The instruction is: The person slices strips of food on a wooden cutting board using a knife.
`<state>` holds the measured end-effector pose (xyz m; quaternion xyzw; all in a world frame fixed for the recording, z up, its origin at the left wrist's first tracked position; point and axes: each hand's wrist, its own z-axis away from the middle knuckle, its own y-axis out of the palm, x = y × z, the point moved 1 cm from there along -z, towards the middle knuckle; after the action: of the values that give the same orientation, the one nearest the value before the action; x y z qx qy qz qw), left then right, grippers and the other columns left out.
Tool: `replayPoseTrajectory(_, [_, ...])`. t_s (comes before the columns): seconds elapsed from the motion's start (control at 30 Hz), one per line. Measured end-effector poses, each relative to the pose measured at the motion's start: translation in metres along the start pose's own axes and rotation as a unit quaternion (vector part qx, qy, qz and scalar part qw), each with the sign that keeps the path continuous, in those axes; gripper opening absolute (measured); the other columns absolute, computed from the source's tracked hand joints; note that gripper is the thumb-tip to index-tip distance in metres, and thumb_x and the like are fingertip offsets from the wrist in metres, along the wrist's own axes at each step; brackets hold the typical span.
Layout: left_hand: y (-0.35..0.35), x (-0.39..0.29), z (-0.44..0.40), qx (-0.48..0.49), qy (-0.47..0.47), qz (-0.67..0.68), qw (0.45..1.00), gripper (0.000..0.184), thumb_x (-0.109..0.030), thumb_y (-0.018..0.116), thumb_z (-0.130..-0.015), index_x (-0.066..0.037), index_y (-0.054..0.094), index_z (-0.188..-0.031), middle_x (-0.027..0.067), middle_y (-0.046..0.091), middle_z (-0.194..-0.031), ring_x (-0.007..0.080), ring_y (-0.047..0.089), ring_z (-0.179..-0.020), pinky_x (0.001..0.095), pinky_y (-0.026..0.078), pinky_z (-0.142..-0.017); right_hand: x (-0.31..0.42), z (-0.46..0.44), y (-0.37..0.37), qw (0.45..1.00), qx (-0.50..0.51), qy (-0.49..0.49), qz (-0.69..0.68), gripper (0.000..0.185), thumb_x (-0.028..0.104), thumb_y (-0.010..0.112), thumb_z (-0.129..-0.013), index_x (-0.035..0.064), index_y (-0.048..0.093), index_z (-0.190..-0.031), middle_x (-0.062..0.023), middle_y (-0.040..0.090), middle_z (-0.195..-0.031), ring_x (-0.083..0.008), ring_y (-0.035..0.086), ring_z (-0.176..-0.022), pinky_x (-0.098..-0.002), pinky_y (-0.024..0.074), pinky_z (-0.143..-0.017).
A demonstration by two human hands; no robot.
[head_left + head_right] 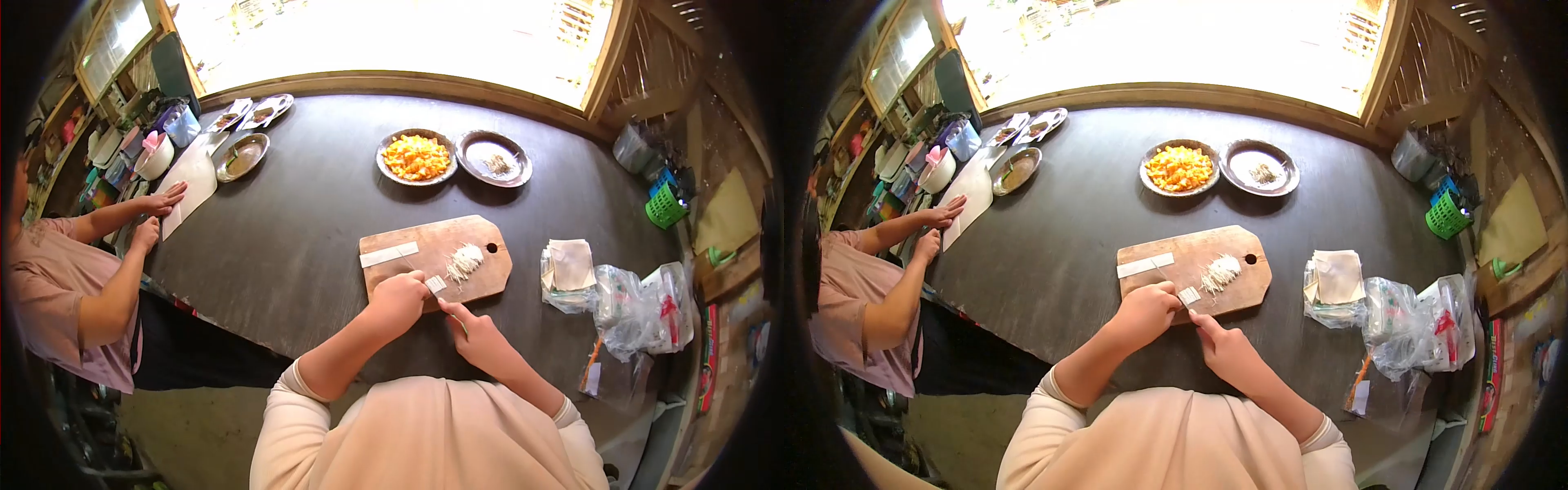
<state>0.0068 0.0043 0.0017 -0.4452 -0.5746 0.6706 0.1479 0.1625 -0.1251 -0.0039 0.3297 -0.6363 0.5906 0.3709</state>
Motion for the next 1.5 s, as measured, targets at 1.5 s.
replayPoseTrajectory(1.5, [-0.003, -0.003, 0.002, 0.003, -0.005, -0.016, 1.000, 0.016, -0.011, 0.060, -0.083, -0.008, 0.076, -0.087, 0.0062, 0.064, -0.092, 0.0263, 0.066, -0.091, 0.0384, 0.055, -0.081, 0.015, 0.001, -0.017, 0.989, 0.075, 0.108, -0.062, 0.037, 0.013, 0.054, -0.100, 0.0128, 0.056, -0.137, -0.0026, 0.047, -0.055, -0.0058, 0.041, -0.051, -0.0263, 0.0355, -0.050])
